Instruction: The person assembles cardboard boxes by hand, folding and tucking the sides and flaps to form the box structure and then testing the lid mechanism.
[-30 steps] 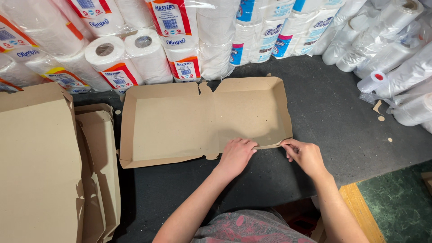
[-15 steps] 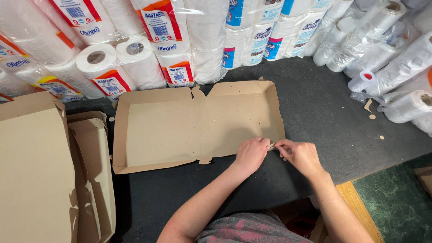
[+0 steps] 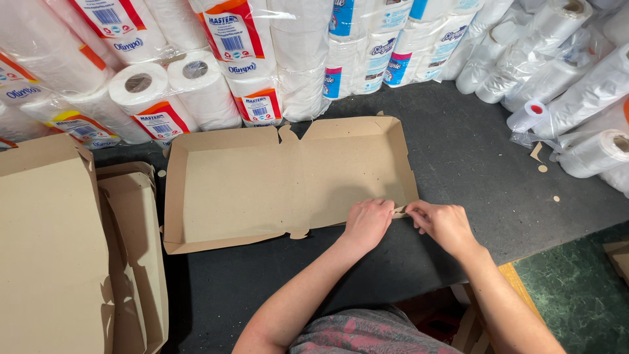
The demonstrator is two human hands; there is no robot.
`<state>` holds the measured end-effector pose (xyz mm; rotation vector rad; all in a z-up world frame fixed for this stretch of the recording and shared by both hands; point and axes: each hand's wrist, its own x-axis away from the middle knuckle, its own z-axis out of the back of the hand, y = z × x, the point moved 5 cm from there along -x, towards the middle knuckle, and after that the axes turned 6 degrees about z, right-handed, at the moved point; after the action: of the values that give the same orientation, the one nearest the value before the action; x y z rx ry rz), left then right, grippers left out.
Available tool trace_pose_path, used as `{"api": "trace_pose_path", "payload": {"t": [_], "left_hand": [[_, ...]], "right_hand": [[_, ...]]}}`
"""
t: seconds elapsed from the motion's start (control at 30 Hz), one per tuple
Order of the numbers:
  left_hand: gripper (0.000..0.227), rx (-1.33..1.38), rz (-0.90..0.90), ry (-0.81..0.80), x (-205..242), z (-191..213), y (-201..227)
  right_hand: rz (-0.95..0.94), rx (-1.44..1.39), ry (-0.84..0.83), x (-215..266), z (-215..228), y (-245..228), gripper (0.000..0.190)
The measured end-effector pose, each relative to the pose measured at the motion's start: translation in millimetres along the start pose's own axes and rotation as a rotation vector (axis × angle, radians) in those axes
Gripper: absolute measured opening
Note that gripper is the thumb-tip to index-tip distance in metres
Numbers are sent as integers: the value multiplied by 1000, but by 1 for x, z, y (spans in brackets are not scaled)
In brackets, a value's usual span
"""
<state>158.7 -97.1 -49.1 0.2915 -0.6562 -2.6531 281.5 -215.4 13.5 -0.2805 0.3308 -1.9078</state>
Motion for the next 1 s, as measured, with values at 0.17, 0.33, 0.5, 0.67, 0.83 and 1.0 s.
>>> {"api": "trace_pose_path", "payload": {"t": [0.17, 0.33, 0.5, 0.67, 0.83, 1.0], "left_hand": [[15, 12, 5, -17, 2, 6, 3], [17, 41, 6, -27, 17, 15, 14], [62, 352, -118, 46, 58, 15, 30], [62, 270, -29, 136, 85, 97, 0], [57, 103, 338, 503, 117, 160, -164], [89, -194, 854, 764, 189, 201, -298]], "right_hand": [[-102, -190, 47, 18, 13, 20, 10], [-229, -509, 132, 30, -6, 53, 18], [-426, -460, 208, 18, -40, 76, 53], [-426, -552, 207, -2, -65, 79, 57], [-426, -528, 235, 3, -40, 62, 42], [-418, -895, 315, 14, -35, 80, 20]]}}
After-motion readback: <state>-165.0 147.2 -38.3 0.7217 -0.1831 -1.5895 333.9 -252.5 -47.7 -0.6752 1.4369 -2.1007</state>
